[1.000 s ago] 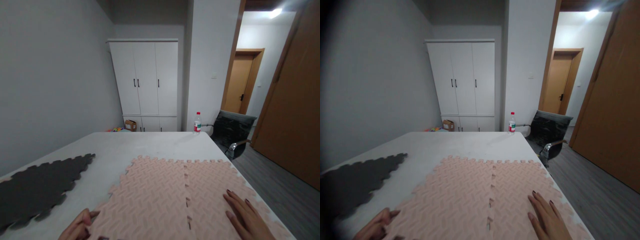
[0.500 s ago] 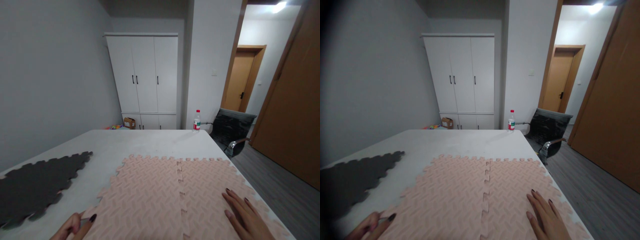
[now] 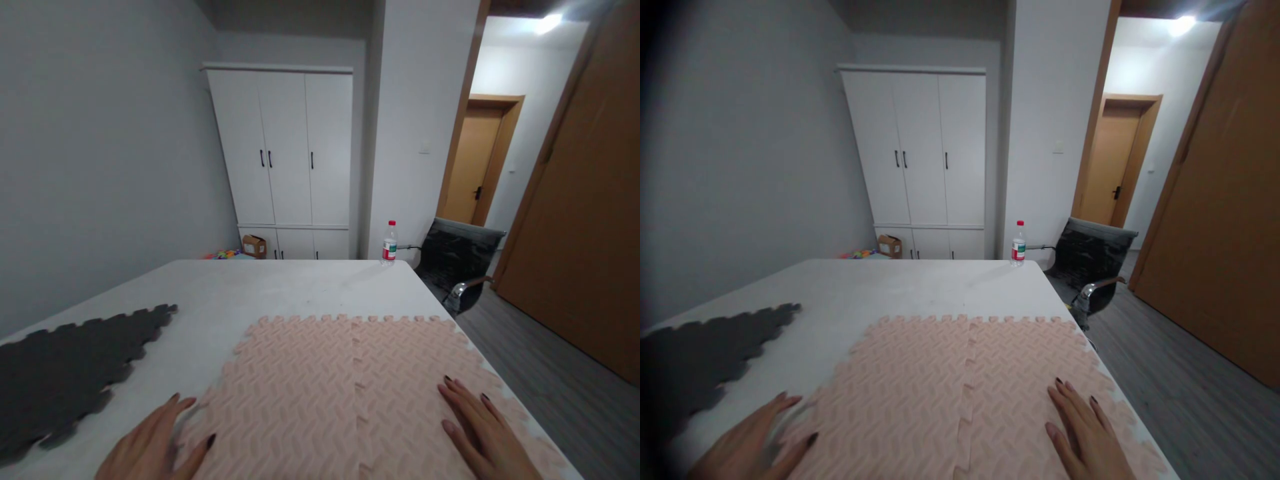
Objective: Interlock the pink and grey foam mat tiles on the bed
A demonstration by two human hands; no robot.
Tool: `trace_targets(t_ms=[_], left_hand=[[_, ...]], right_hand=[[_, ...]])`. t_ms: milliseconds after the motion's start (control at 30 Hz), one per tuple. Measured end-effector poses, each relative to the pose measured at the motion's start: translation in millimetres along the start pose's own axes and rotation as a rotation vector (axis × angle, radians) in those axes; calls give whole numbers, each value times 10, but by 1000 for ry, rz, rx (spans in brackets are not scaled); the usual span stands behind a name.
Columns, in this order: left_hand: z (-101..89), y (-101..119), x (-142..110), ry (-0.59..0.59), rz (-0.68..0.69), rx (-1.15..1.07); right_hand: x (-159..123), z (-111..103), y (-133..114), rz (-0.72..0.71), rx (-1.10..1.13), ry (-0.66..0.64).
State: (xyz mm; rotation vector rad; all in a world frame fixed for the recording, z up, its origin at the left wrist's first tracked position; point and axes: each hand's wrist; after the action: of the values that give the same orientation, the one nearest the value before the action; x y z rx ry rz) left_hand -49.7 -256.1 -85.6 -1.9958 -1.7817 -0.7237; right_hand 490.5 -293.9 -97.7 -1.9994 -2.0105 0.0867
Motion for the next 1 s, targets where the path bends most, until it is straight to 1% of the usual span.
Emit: trace_targets(t_ms=[33,67,100,133,167,200,233,300,367,433,467,533,567,633,700,800,933,1000], left_hand=[[1,124,17,12,108,11],[-1,295,37,44,224,11],[-3,509,60,75,338,1],[-1,755,83,102,473,-18],[8,1015,103,126,576,-20],[29,1273,116,92,655,-6],[63,1513,121,84,720,3],[170,1889,99,51,753,4],[307,2097,46,36,728,-22],[427,2162,-14,12,707,-50],[468,2160,-38,0,706,-58],[506,2128,-68,-30,704,-65],[507,2112,-73,-43,699,-67],[494,2099,-73,-62,689,-76],[487,2123,-72,-85,677,-89],[520,2222,-91,-109,627,-108],[576,2369,-134,-110,503,-109],[564,2396,-143,-105,498,-111]], right_hand=[[-1,-5,5,5,-2,-3],[5,-22,5,10,-3,-9],[23,-54,-6,16,-4,-17],[58,-106,-33,21,-8,-31],[116,-176,-83,32,-20,-48],[201,-261,-158,42,-37,-64],[314,-355,-263,46,-54,-68],[614,-529,-553,18,-60,-31],[971,-606,-913,-101,27,47],[1310,-523,-1267,-234,111,31],[1451,-421,-1419,-275,124,-6],[1650,-139,-1642,-283,100,-95],[1707,15,-1710,-264,84,-126],[1753,285,-1773,-220,64,-148],[1745,452,-1777,-201,62,-144],[1709,517,-1763,-183,60,-135],[1675,488,-1783,-158,62,-137],[1658,476,-1799,-162,67,-136]])
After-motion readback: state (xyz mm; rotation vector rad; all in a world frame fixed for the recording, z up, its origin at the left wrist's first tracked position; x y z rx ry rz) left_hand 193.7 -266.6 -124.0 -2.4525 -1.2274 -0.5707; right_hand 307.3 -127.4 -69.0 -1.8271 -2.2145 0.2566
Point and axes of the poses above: each hand's wrist, its own x-axis towards the middle knuckle, its own z-axis out of the palm, y = z × x, and after that the axes turned 6 degrees about z, right-handed
